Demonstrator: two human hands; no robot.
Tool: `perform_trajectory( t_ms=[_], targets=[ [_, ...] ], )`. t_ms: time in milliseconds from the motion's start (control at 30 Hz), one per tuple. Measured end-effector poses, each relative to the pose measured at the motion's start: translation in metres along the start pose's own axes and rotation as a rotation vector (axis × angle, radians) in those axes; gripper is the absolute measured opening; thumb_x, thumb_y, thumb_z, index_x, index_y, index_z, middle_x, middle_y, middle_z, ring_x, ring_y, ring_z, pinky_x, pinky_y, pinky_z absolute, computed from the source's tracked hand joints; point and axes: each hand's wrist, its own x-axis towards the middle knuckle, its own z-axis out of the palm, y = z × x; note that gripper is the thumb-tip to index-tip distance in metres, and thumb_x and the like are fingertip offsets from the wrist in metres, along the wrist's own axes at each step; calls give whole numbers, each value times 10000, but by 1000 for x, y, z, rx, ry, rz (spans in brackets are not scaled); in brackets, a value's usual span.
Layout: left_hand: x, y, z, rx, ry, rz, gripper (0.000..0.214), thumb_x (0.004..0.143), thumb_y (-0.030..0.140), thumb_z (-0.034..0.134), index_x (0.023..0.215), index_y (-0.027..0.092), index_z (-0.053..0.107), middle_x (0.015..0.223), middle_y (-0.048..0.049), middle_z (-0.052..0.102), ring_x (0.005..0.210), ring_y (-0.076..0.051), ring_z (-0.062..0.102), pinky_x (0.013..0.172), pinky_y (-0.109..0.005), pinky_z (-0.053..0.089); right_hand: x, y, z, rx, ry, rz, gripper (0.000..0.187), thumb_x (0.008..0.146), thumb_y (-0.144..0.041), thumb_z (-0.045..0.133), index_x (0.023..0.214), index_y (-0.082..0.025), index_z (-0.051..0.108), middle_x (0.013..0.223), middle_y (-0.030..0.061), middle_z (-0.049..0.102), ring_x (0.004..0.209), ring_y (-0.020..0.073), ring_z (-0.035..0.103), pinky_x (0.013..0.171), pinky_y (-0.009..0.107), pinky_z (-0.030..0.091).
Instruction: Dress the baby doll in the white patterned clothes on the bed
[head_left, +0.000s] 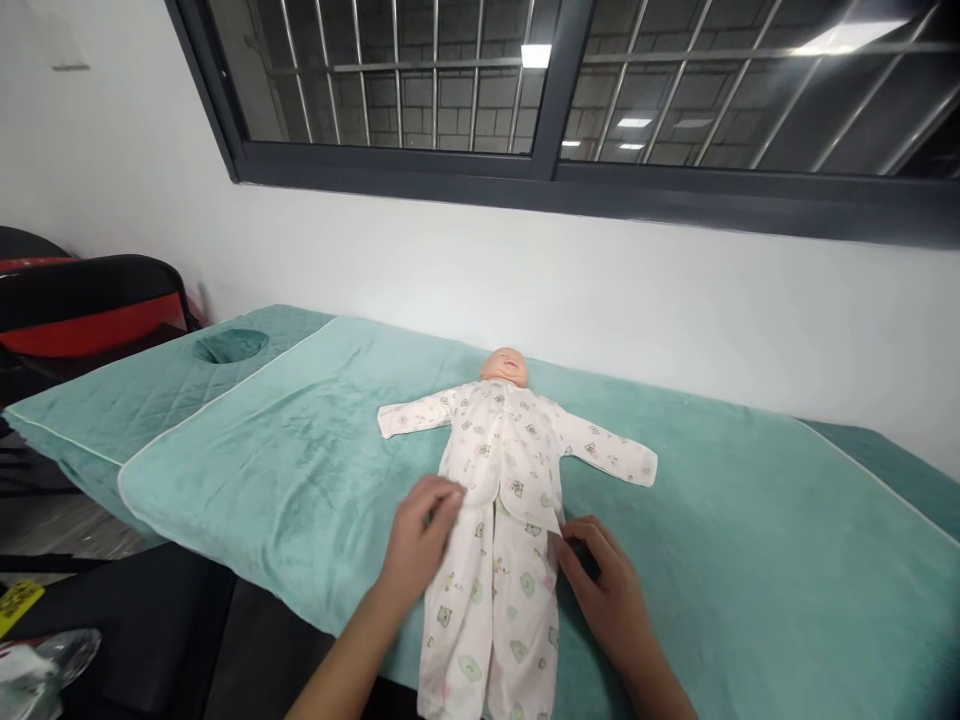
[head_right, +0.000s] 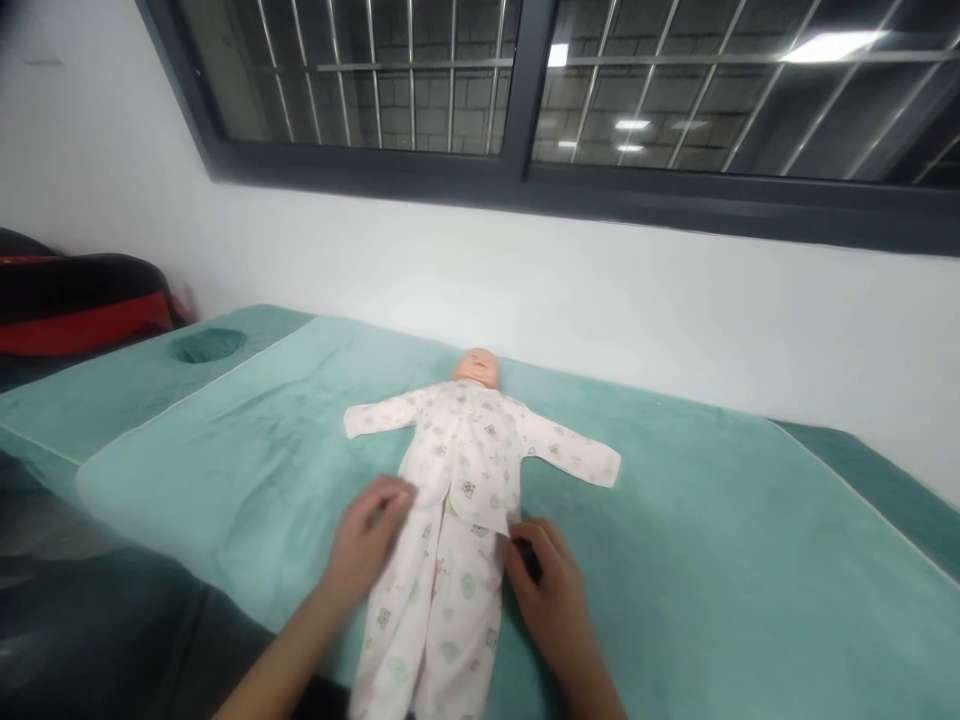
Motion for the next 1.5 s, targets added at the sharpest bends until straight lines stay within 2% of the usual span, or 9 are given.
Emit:
perform_trajectory(
  t_ms=[167, 300, 433, 600, 700, 900, 1067, 1233, 1500],
  targets=[
    [55, -45, -43, 425, 229, -85, 367, 843, 309, 586, 1191, 191, 591, 1103, -103, 576, 1036, -260, 565, 859, -370, 463, 18, 19, -17, 9, 119, 244, 343, 884, -538, 498, 821, -214, 589, 791, 31, 623, 710, 190, 573, 656, 305, 457],
    [93, -68, -69, 780, 38, -238, 530, 870, 377, 537, 1366, 205, 467, 1250, -144, 543, 1080, -307, 577, 815, -391, 484, 55, 72, -58, -260, 322, 416, 465, 771, -601, 555, 949, -174, 606, 907, 95, 657, 791, 235, 612, 712, 351, 462],
    [108, -74, -73, 926, -50, -260, 442, 921, 337, 422, 1353, 267, 489, 1217, -105, 624, 1067, -303, 607, 809, -383, 484, 88, 109, -87, -468, 280, 509, 507, 789, -626, 509, 998, -171, 590, 965, 109, 668, 819, 242, 618, 666, 331, 429],
    [124, -85, -74, 951, -16, -214, 464, 916, 249, 389, 1368, 292, 478, 1255, -74, 646, 1089, -299, 614, 837, -382, 474, 107, 119, -89, -585, 81, 496, 423, 809, -615, 464, 886, -216, 583, 830, 47, 648, 725, 221, 590, 598, 300, 369],
    [136, -92, -78, 957, 5, -228, 461, 897, 214, 397, 1332, 323, 504, 1236, -53, 659, 1067, -291, 625, 823, -375, 472, 108, 125, -89, -577, 67, 484, 389, 813, -600, 452, 824, -226, 558, 772, 23, 618, 699, 208, 569, 592, 292, 362],
    [146, -100, -78, 974, 49, -263, 398, 894, 211, 384, 1216, 318, 592, 1185, -71, 667, 1029, -305, 625, 795, -395, 475, 109, 140, -94, -516, 286, 464, 343, 795, -545, 478, 831, -213, 553, 759, 37, 612, 699, 207, 544, 625, 298, 376],
    [138, -99, -76, 950, 65, -242, 459, 834, 158, 424, 1241, 287, 592, 1198, -102, 638, 1127, -326, 565, 851, -411, 462, 112, 138, -93, -505, 347, 495, 353, 809, -520, 491, 941, -206, 585, 880, 66, 652, 767, 227, 574, 641, 311, 389],
    [133, -95, -79, 843, 109, -230, 476, 821, 184, 444, 1286, 217, 537, 1259, -110, 605, 1180, -285, 543, 922, -364, 439, 106, 134, -89, -407, 482, 345, 445, 794, -467, 536, 1105, -151, 572, 1082, 123, 633, 914, 227, 609, 779, 324, 450],
    [132, -91, -84, 684, 166, -316, 370, 930, 424, 345, 1154, 243, 578, 994, -40, 712, 876, -209, 651, 682, -274, 447, 118, 143, -87, -572, 187, 324, 407, 887, -365, 425, 1226, -218, 597, 1142, 92, 674, 1040, 270, 606, 868, 382, 468]
  ],
)
